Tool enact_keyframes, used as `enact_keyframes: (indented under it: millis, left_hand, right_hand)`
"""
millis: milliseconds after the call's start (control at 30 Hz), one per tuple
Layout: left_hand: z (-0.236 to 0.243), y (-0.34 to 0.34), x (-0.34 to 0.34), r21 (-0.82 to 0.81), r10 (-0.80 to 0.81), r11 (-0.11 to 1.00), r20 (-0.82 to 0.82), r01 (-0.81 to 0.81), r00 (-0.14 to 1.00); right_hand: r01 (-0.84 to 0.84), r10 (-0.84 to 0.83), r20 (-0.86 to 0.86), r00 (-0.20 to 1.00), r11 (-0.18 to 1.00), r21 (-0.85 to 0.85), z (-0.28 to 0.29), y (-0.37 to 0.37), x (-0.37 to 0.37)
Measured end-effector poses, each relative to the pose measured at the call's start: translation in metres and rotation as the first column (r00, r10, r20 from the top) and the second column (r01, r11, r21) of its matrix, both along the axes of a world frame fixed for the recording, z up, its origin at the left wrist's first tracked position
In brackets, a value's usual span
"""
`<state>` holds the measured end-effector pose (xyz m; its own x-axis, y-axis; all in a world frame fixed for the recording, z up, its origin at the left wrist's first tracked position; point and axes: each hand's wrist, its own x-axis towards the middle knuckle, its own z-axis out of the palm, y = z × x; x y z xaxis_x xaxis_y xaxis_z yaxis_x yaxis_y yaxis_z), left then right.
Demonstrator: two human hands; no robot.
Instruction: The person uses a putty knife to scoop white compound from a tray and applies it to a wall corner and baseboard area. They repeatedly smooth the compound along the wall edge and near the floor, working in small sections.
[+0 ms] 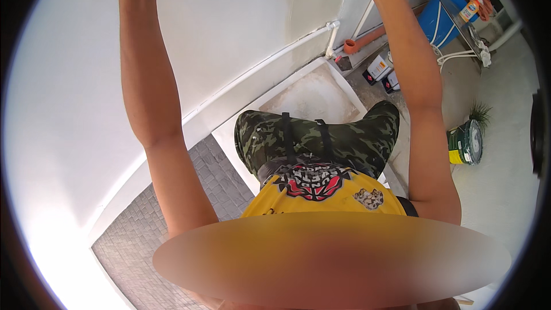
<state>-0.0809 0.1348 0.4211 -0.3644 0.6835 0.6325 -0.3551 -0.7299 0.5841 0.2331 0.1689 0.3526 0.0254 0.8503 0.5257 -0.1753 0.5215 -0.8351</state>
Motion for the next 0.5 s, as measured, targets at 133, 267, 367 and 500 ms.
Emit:
enact_keyframes:
  millis: [133, 267, 367, 500]
  left_hand:
    - [-0.139, -0.06, 0.042, -0.386, -0.314, 0.813, 0.339, 0.436, 0.887]
    - [-0.249, -0.097, 0.085, -0.586, -0.572, 0.558, 0.241, 0.587, 0.784]
    - [-0.263, -0.096, 0.085, -0.445, -0.499, 0.441, 0.6, 0.779, 0.626]
    - [-0.26, -0.112, 0.094, -0.258, -0.414, 0.816, 0.364, 0.518, 0.834]
  right_hand:
    - [-0.041, 0.009, 0.191, 0.982, 0.986, 0.163, -0.08, -0.133, 0.002]
    - [-0.303, -0.186, 0.733, 0.654, 0.824, 0.479, -0.135, -0.186, -0.013]
    - [-0.043, -0.402, 0.817, 0.414, 0.887, 0.459, -0.156, -0.19, 0.002]
    - [-0.001, 0.125, 0.308, 0.943, 0.927, -0.374, -0.186, -0.179, 0.026]
